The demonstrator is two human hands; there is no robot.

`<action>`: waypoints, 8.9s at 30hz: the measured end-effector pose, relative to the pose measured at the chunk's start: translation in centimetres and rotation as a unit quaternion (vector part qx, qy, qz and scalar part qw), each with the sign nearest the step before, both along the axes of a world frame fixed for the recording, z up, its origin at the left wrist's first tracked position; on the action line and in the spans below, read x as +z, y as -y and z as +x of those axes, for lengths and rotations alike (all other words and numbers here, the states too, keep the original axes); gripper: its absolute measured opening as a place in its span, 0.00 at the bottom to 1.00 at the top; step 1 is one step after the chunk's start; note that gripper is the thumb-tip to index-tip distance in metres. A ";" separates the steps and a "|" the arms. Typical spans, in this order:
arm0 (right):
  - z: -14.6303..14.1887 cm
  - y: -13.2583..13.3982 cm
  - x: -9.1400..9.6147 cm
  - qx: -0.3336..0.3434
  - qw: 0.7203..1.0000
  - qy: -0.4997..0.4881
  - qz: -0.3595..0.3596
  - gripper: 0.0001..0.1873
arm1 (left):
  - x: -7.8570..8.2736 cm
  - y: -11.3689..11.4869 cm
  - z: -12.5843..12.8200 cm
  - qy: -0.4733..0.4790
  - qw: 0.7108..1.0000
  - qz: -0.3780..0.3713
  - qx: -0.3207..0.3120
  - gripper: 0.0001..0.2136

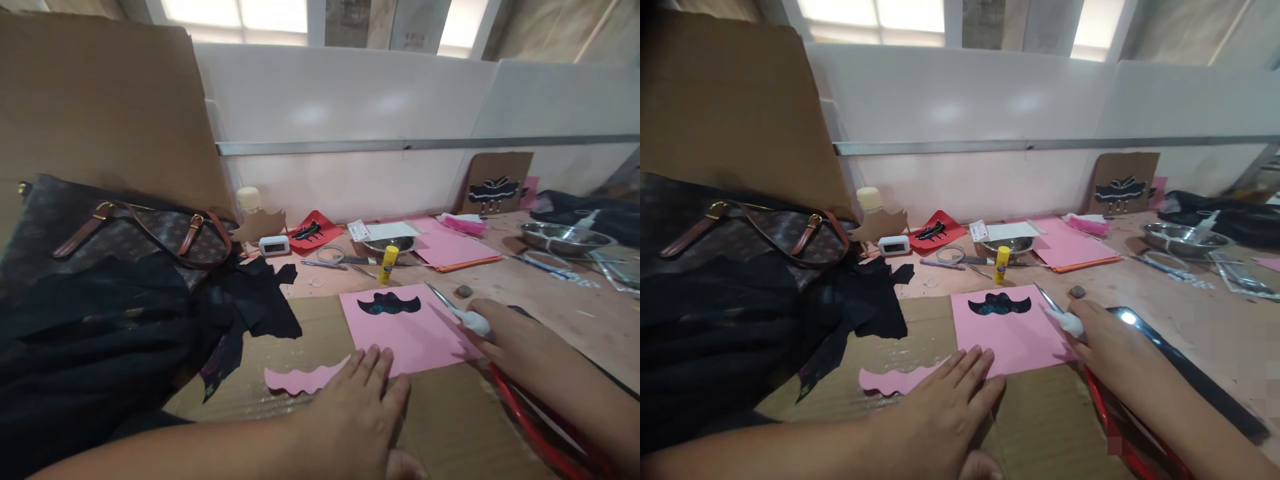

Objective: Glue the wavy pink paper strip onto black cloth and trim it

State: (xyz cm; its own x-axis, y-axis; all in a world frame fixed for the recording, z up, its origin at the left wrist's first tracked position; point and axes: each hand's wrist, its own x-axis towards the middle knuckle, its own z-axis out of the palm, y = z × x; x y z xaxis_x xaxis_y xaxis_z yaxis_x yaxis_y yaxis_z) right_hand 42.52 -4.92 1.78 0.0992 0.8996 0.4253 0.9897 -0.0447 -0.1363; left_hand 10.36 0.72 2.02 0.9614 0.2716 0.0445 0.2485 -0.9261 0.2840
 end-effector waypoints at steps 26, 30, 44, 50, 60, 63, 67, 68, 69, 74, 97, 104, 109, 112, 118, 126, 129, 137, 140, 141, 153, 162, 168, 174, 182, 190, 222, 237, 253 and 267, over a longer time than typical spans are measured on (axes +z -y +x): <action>-7.0 -0.5 4.5 -0.081 0.991 0.015 -0.109 0.13 | -0.3 3.2 -9.6 -0.031 0.982 0.157 0.100 0.41; -12.6 -1.2 6.2 -0.036 0.986 -0.128 -0.101 0.26 | 0.8 1.9 -8.0 -0.062 0.987 0.121 0.084 0.46; -17.5 -8.5 5.8 0.117 0.901 -0.418 -0.012 0.14 | 0.3 -0.5 -6.4 -0.015 0.989 0.132 0.067 0.38; -16.8 -9.2 7.3 0.120 0.888 -0.442 -0.046 0.14 | 0.2 2.1 -6.9 -0.010 0.990 0.127 0.064 0.35; -19.6 -8.1 3.8 0.133 0.741 -0.653 -0.078 0.16 | 0.9 2.0 -7.7 -0.003 0.993 0.090 0.073 0.37; -19.2 -8.4 3.1 0.114 0.742 -0.658 -0.058 0.17 | 0.1 1.1 -7.8 -0.011 0.996 0.051 0.077 0.38; -18.8 -9.0 2.7 0.098 0.738 -0.665 -0.051 0.17 | 0.1 0.7 -8.4 -0.017 0.999 0.031 0.038 0.36; -18.8 -9.2 2.6 0.093 0.735 -0.670 -0.053 0.16 | 0.2 0.8 -8.5 -0.016 0.999 0.028 0.033 0.36; -18.7 -9.3 2.5 0.089 0.730 -0.676 -0.056 0.15 | 0.2 0.8 -8.5 -0.013 0.999 0.025 0.033 0.36; -18.4 -9.6 2.1 0.087 0.697 -0.707 -0.077 0.15 | 0.2 0.4 -8.0 0.010 0.998 0.011 0.055 0.37; -19.2 -8.2 0.9 0.147 0.720 -0.663 -0.146 0.19 | -0.5 2.8 -8.1 0.007 0.990 0.141 0.006 0.30; -19.6 -7.5 1.3 0.151 0.752 -0.631 -0.120 0.21 | 1.2 0.9 -7.8 -0.008 0.997 0.078 -0.018 0.29; -19.7 -7.9 1.1 0.147 0.728 -0.664 -0.088 0.19 | 1.0 1.3 -7.4 0.037 0.987 0.151 -0.036 0.24; -19.6 -8.0 1.0 0.148 0.718 -0.674 -0.085 0.18 | 0.1 2.6 -7.7 0.057 0.981 0.177 -0.048 0.26; -19.4 -7.9 0.9 0.137 0.750 -0.639 -0.101 0.22 | -0.6 2.5 -8.0 0.033 0.990 0.136 -0.022 0.35; -19.1 -7.5 0.7 0.163 0.759 -0.621 -0.113 0.23 | 0.4 1.7 -7.9 0.024 0.991 0.121 -0.060 0.29; -19.4 -7.2 1.0 0.176 0.779 -0.592 -0.108 0.23 | 0.1 1.8 -7.9 0.029 0.990 0.125 -0.051 0.29; -19.9 -6.6 1.9 0.210 0.838 -0.499 -0.067 0.24 | 0.1 2.1 -7.7 0.017 0.991 0.126 -0.051 0.31; -20.1 -6.6 1.6 0.196 0.827 -0.522 -0.070 0.21 | 0.1 2.2 -7.7 0.017 0.992 0.119 -0.048 0.31; -20.2 -6.7 1.5 0.190 0.816 -0.540 -0.081 0.20 | 0.1 2.2 -7.7 0.020 0.992 0.118 -0.048 0.31; -20.5 -7.0 1.6 0.192 0.848 -0.491 -0.050 0.22 | 0.9 2.5 -7.8 0.065 0.985 0.160 -0.011 0.23; -20.2 -7.2 1.4 0.185 0.833 -0.517 -0.066 0.15 | 0.3 2.7 -8.4 0.003 0.987 0.134 0.087 0.42; -20.5 -7.2 1.3 0.172 0.831 -0.526 -0.060 0.10 | 0.2 2.9 -8.1 0.010 0.986 0.141 0.093 0.38; -20.5 -6.8 1.5 0.196 0.838 -0.506 -0.053 0.14 | 0.3 3.2 -8.2 0.006 0.984 0.135 0.116 0.38; -20.6 -7.0 1.3 0.191 0.833 -0.511 -0.089 0.16 | 0.2 3.4 -8.1 0.015 0.986 0.125 0.113 0.37; -20.6 -6.9 1.5 0.184 0.853 -0.483 -0.065 0.18 | 0.3 3.2 -8.2 0.016 0.986 0.117 0.116 0.35; -20.7 -7.0 1.4 0.179 0.869 -0.455 -0.078 0.18 | -0.2 3.2 -8.2 0.032 0.986 0.121 0.109 0.32; -20.6 -7.1 0.9 0.203 0.867 -0.451 -0.061 0.17 | -0.3 3.3 -8.2 0.035 0.984 0.127 0.122 0.33; -20.7 -7.2 1.0 0.194 0.871 -0.447 -0.063 0.17 | -0.1 3.3 -8.2 0.030 0.984 0.129 0.123 0.33; -20.8 -7.2 1.1 0.192 0.876 -0.438 -0.065 0.17 | 0.0 3.5 -8.1 0.029 0.984 0.128 0.123 0.34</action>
